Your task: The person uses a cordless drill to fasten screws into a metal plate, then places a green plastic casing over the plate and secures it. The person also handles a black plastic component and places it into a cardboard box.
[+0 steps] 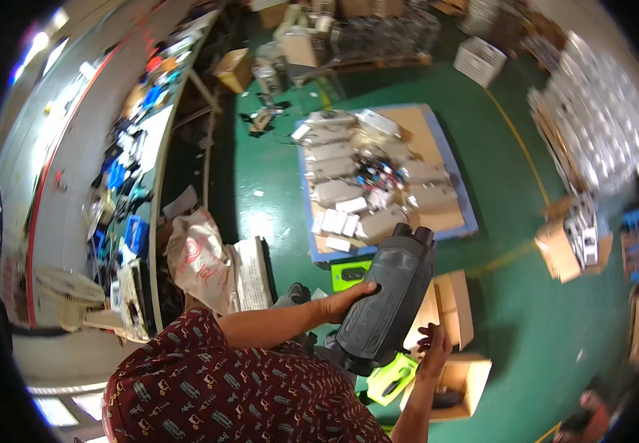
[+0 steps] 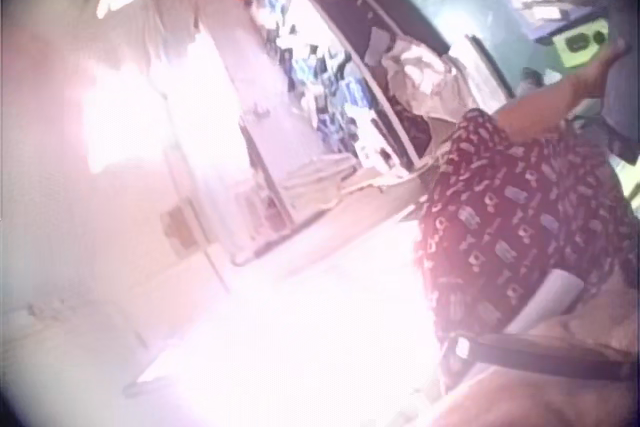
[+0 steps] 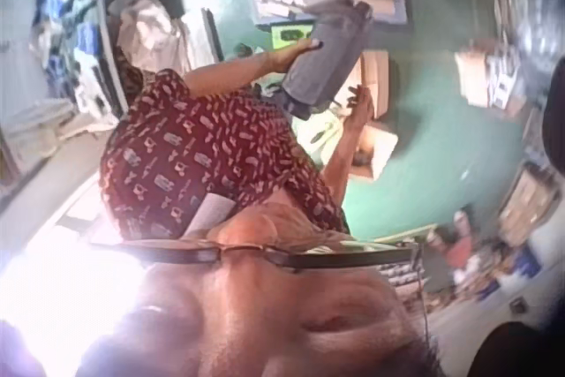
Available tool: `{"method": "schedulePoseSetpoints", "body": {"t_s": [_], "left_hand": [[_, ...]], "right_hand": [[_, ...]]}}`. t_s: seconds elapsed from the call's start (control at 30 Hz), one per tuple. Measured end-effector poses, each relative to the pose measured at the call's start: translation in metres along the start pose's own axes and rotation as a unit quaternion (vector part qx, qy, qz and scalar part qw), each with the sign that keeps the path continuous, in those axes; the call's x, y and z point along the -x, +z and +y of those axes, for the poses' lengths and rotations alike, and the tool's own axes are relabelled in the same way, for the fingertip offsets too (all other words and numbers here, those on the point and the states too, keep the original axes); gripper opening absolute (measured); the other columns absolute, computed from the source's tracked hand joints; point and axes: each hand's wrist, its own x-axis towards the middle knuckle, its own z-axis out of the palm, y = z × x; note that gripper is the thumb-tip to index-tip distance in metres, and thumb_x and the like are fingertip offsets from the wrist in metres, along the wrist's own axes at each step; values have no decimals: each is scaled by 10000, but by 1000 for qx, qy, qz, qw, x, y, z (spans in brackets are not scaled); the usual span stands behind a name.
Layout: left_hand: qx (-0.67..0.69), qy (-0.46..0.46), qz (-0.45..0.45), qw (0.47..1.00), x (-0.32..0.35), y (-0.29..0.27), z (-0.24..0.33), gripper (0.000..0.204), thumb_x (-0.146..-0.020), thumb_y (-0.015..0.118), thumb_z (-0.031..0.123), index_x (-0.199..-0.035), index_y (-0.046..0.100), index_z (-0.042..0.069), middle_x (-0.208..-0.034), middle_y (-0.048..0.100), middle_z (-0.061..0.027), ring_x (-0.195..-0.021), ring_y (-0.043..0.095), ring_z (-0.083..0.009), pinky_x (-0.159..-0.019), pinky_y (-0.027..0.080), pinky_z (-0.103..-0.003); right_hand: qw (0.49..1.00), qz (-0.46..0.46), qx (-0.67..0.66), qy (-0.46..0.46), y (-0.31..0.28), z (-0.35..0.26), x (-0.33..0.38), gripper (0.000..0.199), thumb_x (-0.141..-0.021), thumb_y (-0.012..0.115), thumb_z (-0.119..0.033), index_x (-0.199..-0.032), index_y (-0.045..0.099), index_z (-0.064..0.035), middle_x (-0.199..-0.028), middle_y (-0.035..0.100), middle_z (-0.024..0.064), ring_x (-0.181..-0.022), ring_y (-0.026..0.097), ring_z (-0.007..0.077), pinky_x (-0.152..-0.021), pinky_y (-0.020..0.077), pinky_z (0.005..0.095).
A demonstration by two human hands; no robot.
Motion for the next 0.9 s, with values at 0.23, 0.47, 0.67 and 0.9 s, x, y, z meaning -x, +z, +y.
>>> {"method": "schedulePoseSetpoints", "body": {"t_s": [0.23, 0.47, 0.67, 0.9], "left_hand": [[50, 125, 58, 989, 138, -84, 94, 939, -892, 676, 692, -1551, 452, 62, -1489, 576, -168, -1289, 625, -310, -1117, 481, -455], [-221, 228, 178, 931, 246, -151, 235, 965, -987, 565, 681, -1606, 318, -16, -1501, 538, -215, -1358, 557, -299, -1135, 451, -404], [-237, 353, 341, 839, 286, -203, 291, 1059, -1036, 446, 683, -1647, -7, -54, -1724, 97, -240, -1599, 117, -313, -1281, 150, -379], [-155, 327, 392, 846, 300, -300, 378, 1090, -1010, 400, 748, -1657, -52, -3, -1741, 23, -221, -1611, 74, -325, -1291, 132, -436]], "right_hand": [[929, -305, -210, -30, 278, -52, -30, 887, -1006, 437, -728, -1586, 369, -61, -1549, 494, 165, -1366, 516, 370, -1160, 420, 509], [892, -366, -263, 32, 455, -125, -55, 865, -1017, 414, -725, -1586, 386, -74, -1591, 455, 153, -1410, 480, 365, -1184, 397, 510], [886, -433, -125, 109, 577, -170, -62, 923, -862, 753, -640, -1523, 467, -62, -1442, 604, 144, -1282, 607, 332, -1104, 504, 491], [840, -519, -67, 143, 733, -201, -142, 850, -776, 853, -472, -1442, 551, -39, -1313, 688, 119, -1163, 681, 307, -1030, 560, 464]]}}
